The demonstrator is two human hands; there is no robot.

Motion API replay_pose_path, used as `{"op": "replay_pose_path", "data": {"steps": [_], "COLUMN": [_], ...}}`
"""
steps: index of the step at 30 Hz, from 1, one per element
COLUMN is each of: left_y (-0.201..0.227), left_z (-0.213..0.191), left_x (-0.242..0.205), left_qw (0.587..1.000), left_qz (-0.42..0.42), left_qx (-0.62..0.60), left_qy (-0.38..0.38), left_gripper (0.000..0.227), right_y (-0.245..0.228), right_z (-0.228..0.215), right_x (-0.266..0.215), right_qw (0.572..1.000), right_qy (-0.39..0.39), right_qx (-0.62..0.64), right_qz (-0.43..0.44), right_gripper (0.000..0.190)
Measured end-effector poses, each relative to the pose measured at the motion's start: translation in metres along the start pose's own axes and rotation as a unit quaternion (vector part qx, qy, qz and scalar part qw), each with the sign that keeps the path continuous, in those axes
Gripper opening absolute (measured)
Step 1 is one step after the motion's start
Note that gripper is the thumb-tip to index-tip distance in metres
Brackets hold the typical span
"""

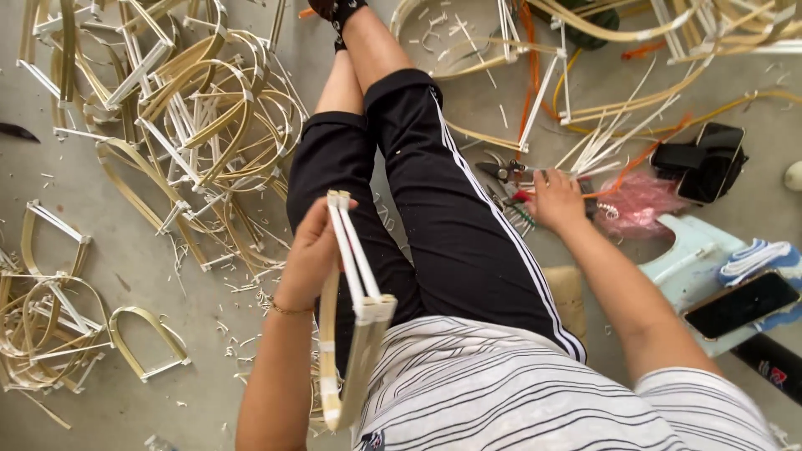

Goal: Assembling and trimming structural bamboo frames for furniture using hand tools while seated on the floor.

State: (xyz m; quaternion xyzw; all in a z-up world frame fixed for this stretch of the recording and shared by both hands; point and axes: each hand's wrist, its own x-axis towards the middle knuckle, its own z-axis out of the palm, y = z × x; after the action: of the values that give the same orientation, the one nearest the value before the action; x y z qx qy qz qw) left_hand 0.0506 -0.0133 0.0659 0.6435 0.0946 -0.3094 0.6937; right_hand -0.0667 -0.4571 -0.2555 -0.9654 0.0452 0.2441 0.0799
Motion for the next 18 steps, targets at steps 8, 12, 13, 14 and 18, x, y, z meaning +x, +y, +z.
{"op": "replay_pose_path", "data": {"steps": [8, 12, 13, 14, 18], "left_y": [-0.019, -0.034, -0.039, -0.038, -0.022], "left_z": [-0.016, -0.018, -0.017, -0.010, 0.015], "left_x": [-0.030, -0.019, -0.015, -0.012, -0.004], "left_qw": [0.992, 0.974, 0.971, 0.971, 0.977], "left_qz": [-0.043, -0.057, -0.070, -0.069, -0.052], "left_qx": [-0.110, -0.198, -0.204, -0.207, -0.175], "left_qy": [-0.033, -0.094, -0.099, -0.098, -0.111], "left_gripper": [0.030, 0.032, 0.032, 0.032, 0.031], "right_y": [-0.023, -0.019, -0.020, 0.000, 0.016], "right_z": [0.007, -0.026, -0.041, -0.036, -0.074], "right_x": [0.024, 0.012, 0.005, -0.001, -0.051], "right_qw": [0.988, 0.995, 0.998, 0.998, 0.890], "right_qy": [-0.048, -0.055, -0.037, -0.037, -0.139], "right_qx": [-0.128, -0.060, -0.007, -0.011, 0.429], "right_qz": [0.074, 0.059, 0.049, 0.048, 0.065], "right_gripper": [0.125, 0.095, 0.078, 0.078, 0.054]}}
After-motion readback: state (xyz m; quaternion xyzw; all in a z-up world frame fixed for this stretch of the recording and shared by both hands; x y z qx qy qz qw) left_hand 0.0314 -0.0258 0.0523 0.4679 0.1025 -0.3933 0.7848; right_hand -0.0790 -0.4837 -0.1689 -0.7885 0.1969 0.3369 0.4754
